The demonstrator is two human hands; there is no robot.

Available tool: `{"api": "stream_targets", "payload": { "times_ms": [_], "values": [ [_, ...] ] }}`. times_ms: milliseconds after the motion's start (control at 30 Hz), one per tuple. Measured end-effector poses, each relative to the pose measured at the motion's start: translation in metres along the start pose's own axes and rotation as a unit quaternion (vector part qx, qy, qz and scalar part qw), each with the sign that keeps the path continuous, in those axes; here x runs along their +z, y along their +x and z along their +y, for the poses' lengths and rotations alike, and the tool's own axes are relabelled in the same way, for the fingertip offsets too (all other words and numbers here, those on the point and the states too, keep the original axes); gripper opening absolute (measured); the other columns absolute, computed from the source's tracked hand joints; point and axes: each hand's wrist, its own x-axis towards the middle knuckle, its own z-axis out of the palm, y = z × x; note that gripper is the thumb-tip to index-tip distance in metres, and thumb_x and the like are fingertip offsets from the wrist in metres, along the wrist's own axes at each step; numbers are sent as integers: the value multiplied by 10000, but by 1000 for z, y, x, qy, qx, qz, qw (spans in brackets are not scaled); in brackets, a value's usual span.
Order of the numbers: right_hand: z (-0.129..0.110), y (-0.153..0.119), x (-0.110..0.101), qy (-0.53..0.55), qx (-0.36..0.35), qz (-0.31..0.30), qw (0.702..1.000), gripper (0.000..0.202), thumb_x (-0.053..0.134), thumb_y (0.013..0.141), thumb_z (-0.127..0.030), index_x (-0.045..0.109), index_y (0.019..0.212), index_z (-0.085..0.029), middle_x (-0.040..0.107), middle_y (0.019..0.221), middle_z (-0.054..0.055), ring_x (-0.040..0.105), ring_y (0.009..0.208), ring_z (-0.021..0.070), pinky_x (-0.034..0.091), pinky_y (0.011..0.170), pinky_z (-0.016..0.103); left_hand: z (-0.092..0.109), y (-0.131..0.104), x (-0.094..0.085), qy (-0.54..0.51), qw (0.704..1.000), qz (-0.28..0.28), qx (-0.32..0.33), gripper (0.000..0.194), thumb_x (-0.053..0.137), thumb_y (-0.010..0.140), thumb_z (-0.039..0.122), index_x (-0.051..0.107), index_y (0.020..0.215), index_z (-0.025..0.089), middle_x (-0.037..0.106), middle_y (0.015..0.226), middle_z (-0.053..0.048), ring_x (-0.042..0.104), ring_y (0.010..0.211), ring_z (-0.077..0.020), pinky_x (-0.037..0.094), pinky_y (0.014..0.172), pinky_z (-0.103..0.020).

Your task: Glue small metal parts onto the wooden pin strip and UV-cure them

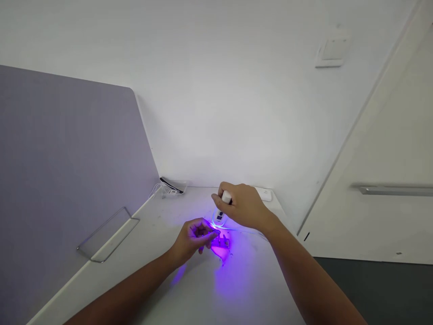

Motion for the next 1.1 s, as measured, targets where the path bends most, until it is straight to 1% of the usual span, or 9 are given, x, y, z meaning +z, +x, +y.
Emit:
{"api": "stream_targets", "payload": {
  "times_ms": [100,300,367,467,600,700,900,1033,1100],
  "values": [
    [7,0,-8,-42,-16,-13,999,325,566,976,-478,544,762,-233,614,539,-60,520,496,125,311,531,261,-3,1,0,-23,1000,10,3,384,894,733,418,658,802,123,722,663,-38,641,493,-124,434,356,-162],
    [-9,-6,-15,17,-77,-133,988,302,615,944,-427,555,733,-220,540,533,-71,446,475,94,302,508,244,-3,2,1,-27,999,21,5,380,905,713,405,654,787,130,693,603,-19,622,465,-121,426,350,-168],
    [-16,-7,-11,56,-81,-133,986,284,589,965,-447,583,788,-224,576,576,-61,477,502,100,328,519,241,-1,1,1,-18,1000,20,7,388,917,695,408,669,793,127,704,618,-31,645,482,-138,430,358,-179],
    [-20,-6,0,82,-75,-98,989,275,567,986,-471,599,856,-231,647,647,-40,539,552,117,362,543,246,1,0,1,28,999,17,1,387,910,709,424,697,810,116,711,624,-45,652,480,-149,423,362,-188],
    [-13,-3,9,48,-54,-5,997,263,559,995,-465,587,856,-244,651,626,-52,553,556,130,378,576,259,4,-1,2,45,998,29,-23,387,869,768,450,686,821,113,706,597,-45,642,462,-146,443,370,-193],
    [-4,-1,6,14,-35,25,999,273,531,1005,-473,585,853,-253,642,592,-59,561,540,138,372,583,264,2,0,2,21,1000,10,-13,381,874,766,432,698,874,112,720,633,-47,655,493,-146,439,366,-178],
    [5,-1,-7,-103,-39,8,994,294,560,967,-442,536,756,-239,580,496,-61,504,486,139,304,562,270,-2,1,2,-28,1000,6,3,374,896,733,411,666,801,123,732,681,-49,642,501,-121,429,353,-153],
    [-7,-7,-11,-56,-87,-75,992,336,589,945,-414,503,684,-222,506,483,-69,428,464,108,290,540,259,-1,1,3,-30,999,13,-2,366,901,713,391,655,781,128,688,595,-17,621,463,-119,419,347,-158],
    [-15,-9,-9,-15,-101,-95,990,312,582,956,-414,539,714,-222,530,512,-66,446,476,103,306,542,256,0,0,2,-25,1000,17,1,348,897,715,379,668,786,127,685,593,-17,618,449,-120,430,358,-172]
  ]
}}
